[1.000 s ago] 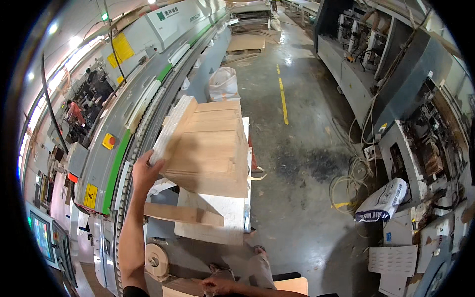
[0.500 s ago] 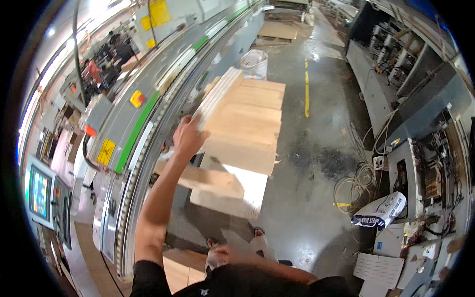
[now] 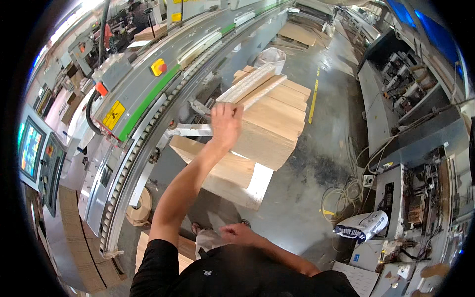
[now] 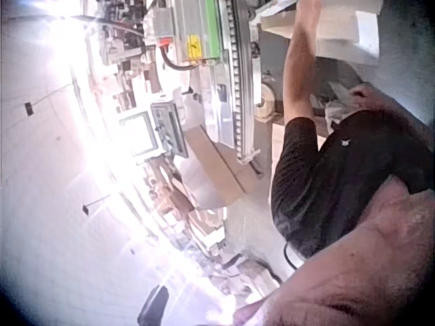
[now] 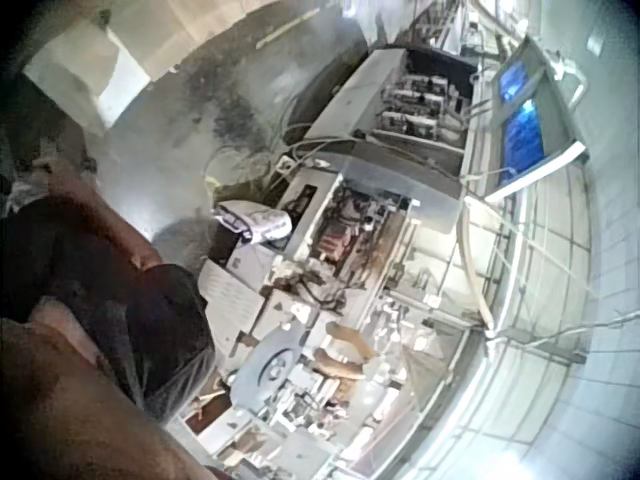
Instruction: The person picks up wooden boards from a stack, places them one at a time onto a machine's conveyor track, and pushes them into the feeder mechanism. The person then walks to the other side of the machine to clear debris from the rollers before returning to feed more boards into the machine.
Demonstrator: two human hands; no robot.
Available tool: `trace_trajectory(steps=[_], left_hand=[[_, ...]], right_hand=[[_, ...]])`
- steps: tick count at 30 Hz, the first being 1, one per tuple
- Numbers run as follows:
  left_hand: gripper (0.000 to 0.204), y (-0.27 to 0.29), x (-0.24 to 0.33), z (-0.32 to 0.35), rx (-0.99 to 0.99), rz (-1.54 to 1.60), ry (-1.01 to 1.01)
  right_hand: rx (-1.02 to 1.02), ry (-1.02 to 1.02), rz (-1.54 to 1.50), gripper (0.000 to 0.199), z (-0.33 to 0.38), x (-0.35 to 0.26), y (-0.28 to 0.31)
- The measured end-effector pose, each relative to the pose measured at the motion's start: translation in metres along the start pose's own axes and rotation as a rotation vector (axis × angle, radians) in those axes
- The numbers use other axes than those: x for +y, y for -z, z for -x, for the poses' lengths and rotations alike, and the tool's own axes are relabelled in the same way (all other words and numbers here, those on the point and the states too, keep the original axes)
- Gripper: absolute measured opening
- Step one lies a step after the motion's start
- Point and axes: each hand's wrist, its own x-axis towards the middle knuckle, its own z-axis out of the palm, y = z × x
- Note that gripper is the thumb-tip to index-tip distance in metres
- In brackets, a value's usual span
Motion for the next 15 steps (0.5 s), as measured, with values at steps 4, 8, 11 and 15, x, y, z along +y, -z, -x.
trace_trajectory(steps=[4,8,11,15], left_hand=[[0.019,0.031,0.010,-0.006,0.076,0.155,0.137],[0.019,0.100,-0.012,0.042,0.076,0.608,0.553],[0.019,0.193,-0.057,0.117,-0.175,0.823,1.007],[0.019,0.286,-0.107,0.226,-0.125,1.054,1.350]], right_hand=[[0.119,0.073,-0.072,0.036,-0.007,-0.014,0.010],[0.194,0.155,-0.241,0.036,-0.017,-0.062,0.031],[0.328,0.304,-0.426,0.033,-0.035,-0.122,0.027],[0.446,0.443,-0.689,0.026,-0.086,-0.154,-0.003]])
